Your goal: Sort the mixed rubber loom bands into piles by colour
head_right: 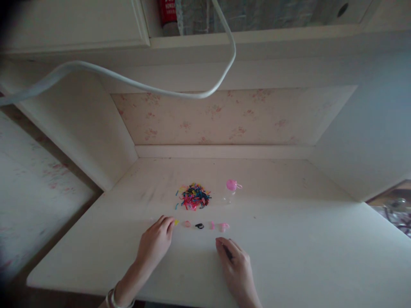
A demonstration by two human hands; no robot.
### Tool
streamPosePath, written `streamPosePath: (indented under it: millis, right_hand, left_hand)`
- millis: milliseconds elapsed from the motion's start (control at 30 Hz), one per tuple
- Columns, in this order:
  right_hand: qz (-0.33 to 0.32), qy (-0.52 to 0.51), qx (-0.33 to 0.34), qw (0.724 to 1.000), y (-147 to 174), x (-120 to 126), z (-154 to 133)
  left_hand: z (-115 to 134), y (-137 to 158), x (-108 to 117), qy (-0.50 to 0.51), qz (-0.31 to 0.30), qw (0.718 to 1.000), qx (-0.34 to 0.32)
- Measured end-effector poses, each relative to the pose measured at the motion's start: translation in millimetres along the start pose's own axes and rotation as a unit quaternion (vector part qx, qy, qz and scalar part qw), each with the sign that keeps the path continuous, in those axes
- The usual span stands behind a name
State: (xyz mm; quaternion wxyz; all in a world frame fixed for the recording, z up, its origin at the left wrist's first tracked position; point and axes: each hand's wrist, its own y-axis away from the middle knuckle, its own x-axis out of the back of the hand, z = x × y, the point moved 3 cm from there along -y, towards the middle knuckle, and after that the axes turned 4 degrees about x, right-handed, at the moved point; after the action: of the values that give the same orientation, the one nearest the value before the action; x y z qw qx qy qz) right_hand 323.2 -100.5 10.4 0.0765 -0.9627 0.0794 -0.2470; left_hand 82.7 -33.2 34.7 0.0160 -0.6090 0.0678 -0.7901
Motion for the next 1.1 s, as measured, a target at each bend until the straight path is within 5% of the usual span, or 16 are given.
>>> streamPosePath:
  millis: [133,233,367,467,667,1100]
  right_hand:
    - [0.005,0.023,0.003,1.0,2,-3,-1]
    - [0.012,0.058,0.006,0.998,1,-12,-8]
    - [-0.026,0.126,0.043,0.991,-10,-38,-37]
    - [-0.056,0.202,0.074,0.975,-28,-63,-65]
    - [-0.053,0.336,0.063,0.938,-72,-110,-98]
    - [-0.079,0.377,0.037,0.922,-105,-153,-89]
  left_hand:
    - [-6,20,9,0.098,0.032,0.995,-0.006]
    - [-20,41,7,0.237,0.0,0.971,-0.005]
    - [-46,62,-3,0.36,-0.009,0.928,0.094]
    - [-55,67,-8,0.395,0.007,0.908,0.138]
    - [-53,66,-10,0.446,-0.027,0.887,0.118]
    - [-51,68,-10,0.421,-0.004,0.907,0.019]
